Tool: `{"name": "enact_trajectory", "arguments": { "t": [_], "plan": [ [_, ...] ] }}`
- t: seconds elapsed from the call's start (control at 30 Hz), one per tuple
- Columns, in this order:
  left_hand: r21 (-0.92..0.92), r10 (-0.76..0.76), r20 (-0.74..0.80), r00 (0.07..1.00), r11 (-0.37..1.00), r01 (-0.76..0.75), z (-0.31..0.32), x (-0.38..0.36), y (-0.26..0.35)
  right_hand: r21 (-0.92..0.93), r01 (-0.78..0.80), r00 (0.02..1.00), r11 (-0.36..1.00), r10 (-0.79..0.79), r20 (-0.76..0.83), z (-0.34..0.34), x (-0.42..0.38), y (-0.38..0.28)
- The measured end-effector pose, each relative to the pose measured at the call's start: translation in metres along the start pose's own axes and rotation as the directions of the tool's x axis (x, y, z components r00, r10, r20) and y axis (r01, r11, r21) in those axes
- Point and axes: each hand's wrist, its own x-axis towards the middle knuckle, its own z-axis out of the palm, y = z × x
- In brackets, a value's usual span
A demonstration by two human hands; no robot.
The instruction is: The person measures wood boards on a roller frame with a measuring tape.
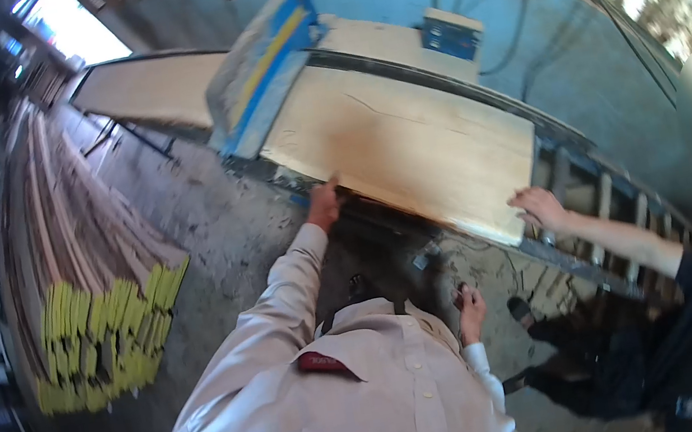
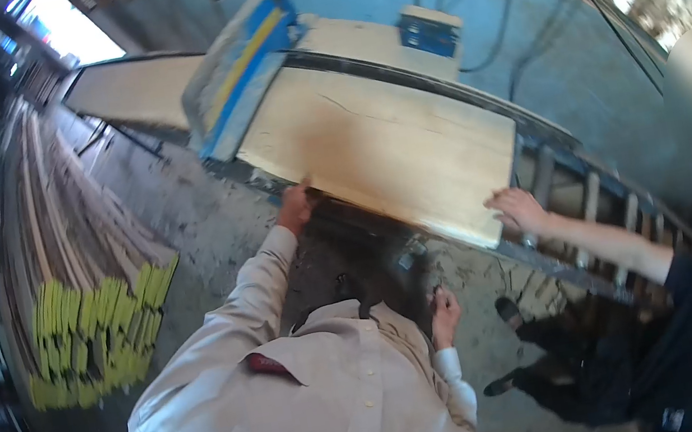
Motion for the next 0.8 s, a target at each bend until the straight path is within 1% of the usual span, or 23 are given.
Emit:
{"name": "enact_trajectory", "arguments": {
  "t": [0.07, 0.13, 0.17, 0.2, 0.27, 0.3, 0.33, 0.43, 0.47, 0.53, 0.57, 0.63, 0.67, 0.7, 0.73, 0.77, 0.8],
  "plan": [
    [0.082, -0.019, 0.014, 1.0, 0.996, 0.018, -0.005, -0.019, -0.009, -0.021, -0.018, 1.0, 1.0, 0.018, 0.005, -0.006, 0.005, 0.004],
    [-0.001, -0.051, 0.02, 0.999, 0.999, 0.051, 0.017, -0.075, -0.003, -0.032, -0.022, 0.998, 0.999, 0.024, 0.052, -0.01, 0.004, 0.004],
    [-0.129, -0.061, 0.046, 0.997, 0.989, 0.066, 0.02, -0.09, -0.01, -0.035, -0.035, 0.997, 0.999, 0.037, 0.064, -0.008, 0.008, 0.001],
    [-0.148, -0.04, 0.055, 0.998, 0.988, 0.048, 0.022, -0.103, -0.018, -0.048, -0.027, 0.995, 0.998, 0.031, 0.094, 0.001, 0.009, -0.008],
    [-0.185, -0.011, 0.049, 0.999, 0.983, 0.02, 0.026, -0.127, -0.025, -0.038, -0.071, 0.987, 0.997, 0.076, 0.139, 0.014, 0.005, -0.021],
    [-0.191, -0.067, 0.045, 0.997, 0.979, 0.074, 0.03, -0.14, -0.025, -0.026, -0.105, 0.972, 0.994, 0.108, 0.207, 0.016, 0.01, -0.02],
    [-0.195, -0.124, 0.044, 0.991, 0.972, 0.13, 0.033, -0.15, -0.026, -0.04, -0.103, 0.969, 0.994, 0.11, 0.221, 0.022, 0.012, -0.024],
    [-0.197, -0.137, 0.058, 0.989, 0.969, 0.146, 0.034, -0.166, -0.034, 0.01, -0.15, 0.901, 0.989, 0.132, 0.414, 0.045, 0.019, -0.027],
    [-0.206, -0.13, 0.044, 0.991, 0.969, 0.136, 0.034, -0.17, -0.036, 0.0, -0.152, 0.894, 0.988, 0.137, 0.427, 0.055, 0.017, -0.029],
    [-0.202, -0.159, 0.043, 0.986, 0.965, 0.165, 0.036, -0.175, -0.039, 0.244, -0.326, 0.842, 0.913, 0.164, 0.515, 0.073, 0.017, -0.036],
    [-0.206, -0.162, 0.043, 0.986, 0.964, 0.167, 0.037, -0.175, -0.039, 0.239, -0.327, 0.842, 0.914, 0.166, 0.513, 0.084, 0.019, -0.04],
    [-0.247, -0.116, 0.007, 0.993, 0.962, 0.114, 0.038, -0.178, -0.043, 0.387, -0.303, 0.881, 0.871, 0.101, 0.462, 0.102, 0.018, -0.048],
    [-0.233, -0.144, 0.02, 0.989, 0.962, 0.145, 0.036, -0.179, -0.045, 0.428, -0.327, 0.887, 0.843, 0.117, 0.447, 0.107, 0.021, -0.05],
    [-0.221, -0.126, 0.061, 0.99, 0.966, 0.136, 0.034, -0.179, -0.043, 0.473, -0.345, 0.894, 0.811, 0.131, 0.428, 0.112, 0.029, -0.052],
    [-0.207, -0.111, 0.104, 0.988, 0.969, 0.131, 0.032, -0.178, -0.041, 0.465, -0.358, 0.899, 0.81, 0.164, 0.406, 0.115, 0.033, -0.056],
    [-0.183, -0.148, 0.125, 0.981, 0.968, 0.17, 0.031, -0.177, -0.041, 0.46, -0.372, 0.903, 0.806, 0.199, 0.381, 0.118, 0.036, -0.059],
    [-0.189, -0.146, 0.124, 0.981, 0.968, 0.168, 0.03, -0.177, -0.041, 0.49, -0.378, 0.91, 0.786, 0.22, 0.351, 0.12, 0.042, -0.059]
  ]
}}
